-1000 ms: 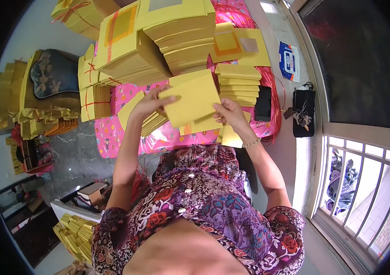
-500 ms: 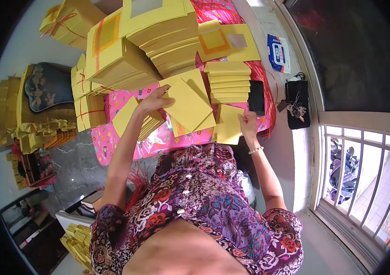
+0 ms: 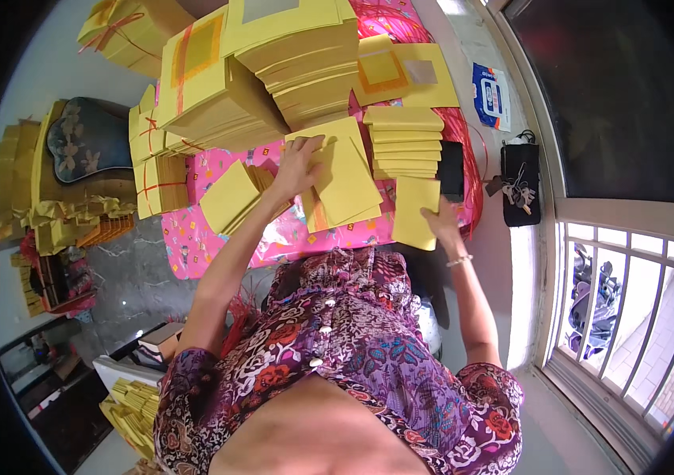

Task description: Sorting and stacking yellow joss paper onto organized piles on a table.

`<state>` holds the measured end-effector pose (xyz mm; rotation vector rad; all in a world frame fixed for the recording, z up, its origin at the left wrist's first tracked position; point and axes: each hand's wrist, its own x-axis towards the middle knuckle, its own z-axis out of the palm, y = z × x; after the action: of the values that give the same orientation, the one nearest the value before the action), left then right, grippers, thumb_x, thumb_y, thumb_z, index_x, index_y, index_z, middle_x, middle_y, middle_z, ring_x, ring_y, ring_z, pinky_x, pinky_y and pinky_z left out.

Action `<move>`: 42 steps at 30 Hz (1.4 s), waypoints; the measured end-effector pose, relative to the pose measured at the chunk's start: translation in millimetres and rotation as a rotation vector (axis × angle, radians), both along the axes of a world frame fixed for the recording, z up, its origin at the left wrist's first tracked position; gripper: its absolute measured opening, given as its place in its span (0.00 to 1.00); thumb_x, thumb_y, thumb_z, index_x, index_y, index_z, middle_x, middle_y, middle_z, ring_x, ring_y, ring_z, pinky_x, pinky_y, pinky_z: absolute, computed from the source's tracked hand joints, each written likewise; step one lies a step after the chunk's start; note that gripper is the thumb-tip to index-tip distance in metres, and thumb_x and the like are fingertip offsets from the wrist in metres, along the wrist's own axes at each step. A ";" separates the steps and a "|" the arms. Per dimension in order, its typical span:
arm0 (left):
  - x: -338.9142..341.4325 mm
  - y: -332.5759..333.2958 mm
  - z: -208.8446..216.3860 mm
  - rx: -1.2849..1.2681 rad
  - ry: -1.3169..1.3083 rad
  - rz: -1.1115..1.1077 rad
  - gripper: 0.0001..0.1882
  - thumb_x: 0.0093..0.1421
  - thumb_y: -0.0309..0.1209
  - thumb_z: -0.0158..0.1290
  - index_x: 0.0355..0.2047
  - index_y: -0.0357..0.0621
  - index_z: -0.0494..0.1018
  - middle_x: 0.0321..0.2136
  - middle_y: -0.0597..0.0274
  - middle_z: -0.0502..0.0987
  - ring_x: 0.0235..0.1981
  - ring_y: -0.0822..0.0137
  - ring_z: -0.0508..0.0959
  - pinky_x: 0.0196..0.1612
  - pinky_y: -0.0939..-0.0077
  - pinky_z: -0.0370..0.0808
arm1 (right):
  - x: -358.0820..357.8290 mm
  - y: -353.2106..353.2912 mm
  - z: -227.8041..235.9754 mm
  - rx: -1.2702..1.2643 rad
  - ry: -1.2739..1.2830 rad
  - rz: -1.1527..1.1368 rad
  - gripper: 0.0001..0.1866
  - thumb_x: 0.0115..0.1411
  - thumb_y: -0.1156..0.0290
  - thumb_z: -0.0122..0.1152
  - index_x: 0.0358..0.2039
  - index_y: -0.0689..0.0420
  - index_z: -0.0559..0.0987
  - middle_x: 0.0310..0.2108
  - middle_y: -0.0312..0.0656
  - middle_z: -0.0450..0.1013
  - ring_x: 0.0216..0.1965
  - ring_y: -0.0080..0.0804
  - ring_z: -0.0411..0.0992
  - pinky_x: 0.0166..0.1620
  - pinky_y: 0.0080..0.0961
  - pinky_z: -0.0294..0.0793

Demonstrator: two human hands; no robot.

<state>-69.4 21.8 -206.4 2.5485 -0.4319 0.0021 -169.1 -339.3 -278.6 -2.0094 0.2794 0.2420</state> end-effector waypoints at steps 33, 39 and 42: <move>-99.5 -52.7 -8.3 -1.045 0.624 0.514 0.17 0.57 0.31 0.57 0.40 0.35 0.65 0.25 0.61 0.75 0.23 0.74 0.74 0.25 0.79 0.72 | 86.0 123.5 39.1 0.401 -0.015 0.287 0.24 0.60 0.78 0.54 0.55 0.62 0.59 0.45 0.45 0.69 0.47 0.31 0.68 0.49 0.25 0.69; -98.0 -50.5 -24.1 -0.797 0.499 0.505 0.19 0.54 0.30 0.59 0.39 0.34 0.64 0.25 0.54 0.74 0.23 0.62 0.78 0.26 0.71 0.74 | 82.3 126.9 38.8 0.009 -0.239 0.365 0.29 0.56 0.74 0.60 0.55 0.62 0.58 0.40 0.52 0.71 0.43 0.44 0.72 0.46 0.31 0.72; -99.0 -51.6 11.6 -0.481 0.212 0.538 0.25 0.51 0.30 0.60 0.45 0.35 0.62 0.30 0.51 0.73 0.29 0.57 0.77 0.29 0.66 0.75 | 72.5 143.5 62.4 -0.191 -0.281 0.334 0.29 0.53 0.72 0.61 0.53 0.61 0.60 0.40 0.57 0.70 0.43 0.55 0.70 0.45 0.37 0.72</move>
<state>-168.4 -29.8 -194.9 2.0837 0.3104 0.0298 -96.6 -195.8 -216.2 -2.2432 -0.2217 0.1414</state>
